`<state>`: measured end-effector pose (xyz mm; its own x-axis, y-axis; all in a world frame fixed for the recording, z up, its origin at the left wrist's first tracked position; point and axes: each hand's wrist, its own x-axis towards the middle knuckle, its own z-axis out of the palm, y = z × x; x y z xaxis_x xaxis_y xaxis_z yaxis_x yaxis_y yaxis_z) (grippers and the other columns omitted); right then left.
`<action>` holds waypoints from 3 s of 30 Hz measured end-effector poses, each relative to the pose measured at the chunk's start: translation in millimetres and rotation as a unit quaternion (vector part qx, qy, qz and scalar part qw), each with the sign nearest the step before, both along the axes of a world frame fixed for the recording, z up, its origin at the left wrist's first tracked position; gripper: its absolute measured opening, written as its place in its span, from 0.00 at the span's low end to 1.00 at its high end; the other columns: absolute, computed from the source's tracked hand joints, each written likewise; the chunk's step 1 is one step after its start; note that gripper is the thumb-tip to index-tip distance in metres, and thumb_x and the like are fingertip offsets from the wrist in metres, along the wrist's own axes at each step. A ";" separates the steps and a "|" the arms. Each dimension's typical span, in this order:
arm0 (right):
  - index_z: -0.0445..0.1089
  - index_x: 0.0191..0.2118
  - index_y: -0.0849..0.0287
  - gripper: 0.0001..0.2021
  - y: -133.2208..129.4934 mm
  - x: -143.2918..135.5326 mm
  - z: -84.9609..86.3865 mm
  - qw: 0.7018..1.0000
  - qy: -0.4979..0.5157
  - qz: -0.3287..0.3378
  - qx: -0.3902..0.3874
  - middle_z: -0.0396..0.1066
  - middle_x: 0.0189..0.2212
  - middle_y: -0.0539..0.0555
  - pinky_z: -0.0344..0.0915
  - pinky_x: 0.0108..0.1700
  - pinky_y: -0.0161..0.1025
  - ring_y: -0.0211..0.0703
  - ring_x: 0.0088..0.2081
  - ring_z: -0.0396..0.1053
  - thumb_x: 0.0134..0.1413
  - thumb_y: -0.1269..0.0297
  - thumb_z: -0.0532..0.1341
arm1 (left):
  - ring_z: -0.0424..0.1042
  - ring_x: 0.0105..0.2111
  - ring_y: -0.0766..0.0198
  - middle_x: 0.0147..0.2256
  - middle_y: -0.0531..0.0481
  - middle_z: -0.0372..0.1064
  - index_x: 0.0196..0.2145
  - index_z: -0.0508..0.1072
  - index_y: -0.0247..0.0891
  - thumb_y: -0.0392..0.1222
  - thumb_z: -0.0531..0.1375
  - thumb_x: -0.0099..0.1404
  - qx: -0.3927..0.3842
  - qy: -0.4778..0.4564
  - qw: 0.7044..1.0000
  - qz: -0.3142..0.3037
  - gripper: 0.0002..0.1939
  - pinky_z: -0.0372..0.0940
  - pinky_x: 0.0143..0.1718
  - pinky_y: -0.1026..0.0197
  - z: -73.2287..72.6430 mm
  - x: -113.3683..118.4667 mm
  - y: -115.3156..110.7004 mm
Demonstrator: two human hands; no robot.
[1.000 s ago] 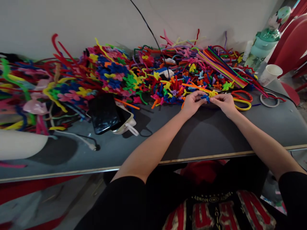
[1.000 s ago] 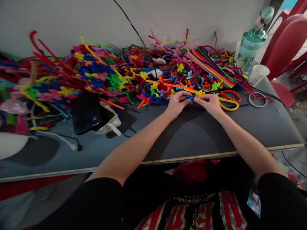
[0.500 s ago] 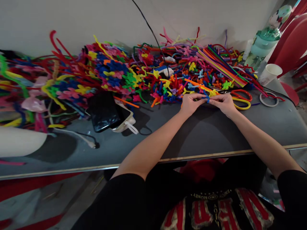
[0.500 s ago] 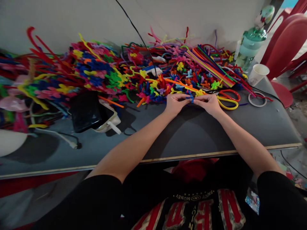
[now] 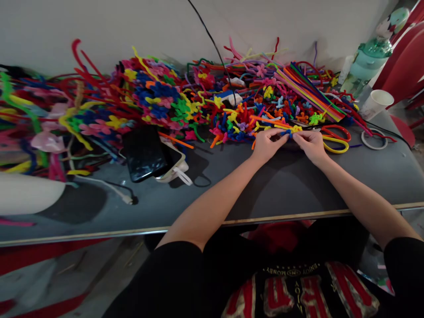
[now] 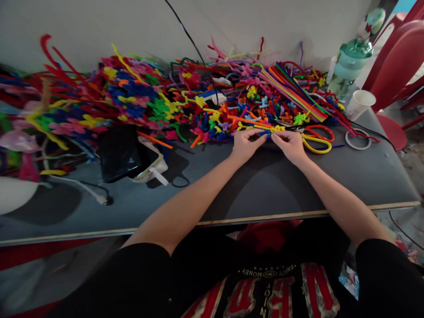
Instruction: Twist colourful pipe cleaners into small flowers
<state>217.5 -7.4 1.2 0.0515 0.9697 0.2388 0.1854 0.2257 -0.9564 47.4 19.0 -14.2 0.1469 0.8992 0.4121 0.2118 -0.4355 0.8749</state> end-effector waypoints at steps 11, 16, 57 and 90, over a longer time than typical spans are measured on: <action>0.78 0.28 0.63 0.22 9.7 16.3 10.0 0.990 0.037 0.116 -0.067 0.66 0.15 0.47 0.52 0.18 0.31 0.30 0.17 0.61 0.38 0.45 0.74 | 0.74 0.31 0.65 0.31 0.49 0.76 0.36 0.77 0.34 0.54 0.68 0.58 -0.089 -0.026 0.980 -0.178 0.19 0.69 0.35 0.62 -5.6 -2.2 10.1; 0.81 0.30 0.60 0.18 9.1 24.9 11.8 0.979 0.025 0.188 -0.075 0.71 0.19 0.49 0.58 0.20 0.31 0.31 0.20 0.65 0.39 0.49 0.74 | 0.70 0.27 0.70 0.27 0.52 0.73 0.32 0.75 0.34 0.55 0.72 0.52 -0.136 -0.064 0.961 -0.230 0.21 0.65 0.31 0.66 -1.9 -3.6 11.8; 0.77 0.44 0.56 0.27 9.1 18.2 7.9 0.998 -0.033 -0.002 0.048 0.76 0.37 0.55 0.69 0.33 0.38 0.41 0.35 0.71 0.52 0.37 0.63 | 0.71 0.28 0.67 0.32 0.47 0.78 0.36 0.79 0.35 0.50 0.67 0.60 0.027 -0.020 0.999 -0.013 0.14 0.68 0.31 0.64 9.7 -0.3 -10.3; 0.77 0.30 0.61 0.20 5.4 18.9 3.9 0.982 0.033 0.165 -0.085 0.73 0.22 0.48 0.63 0.27 0.33 0.33 0.24 0.67 0.29 0.54 0.77 | 0.72 0.20 0.69 0.23 0.50 0.76 0.33 0.80 0.36 0.50 0.67 0.58 -0.058 -0.020 0.992 -0.113 0.14 0.69 0.24 0.66 5.6 0.8 -19.2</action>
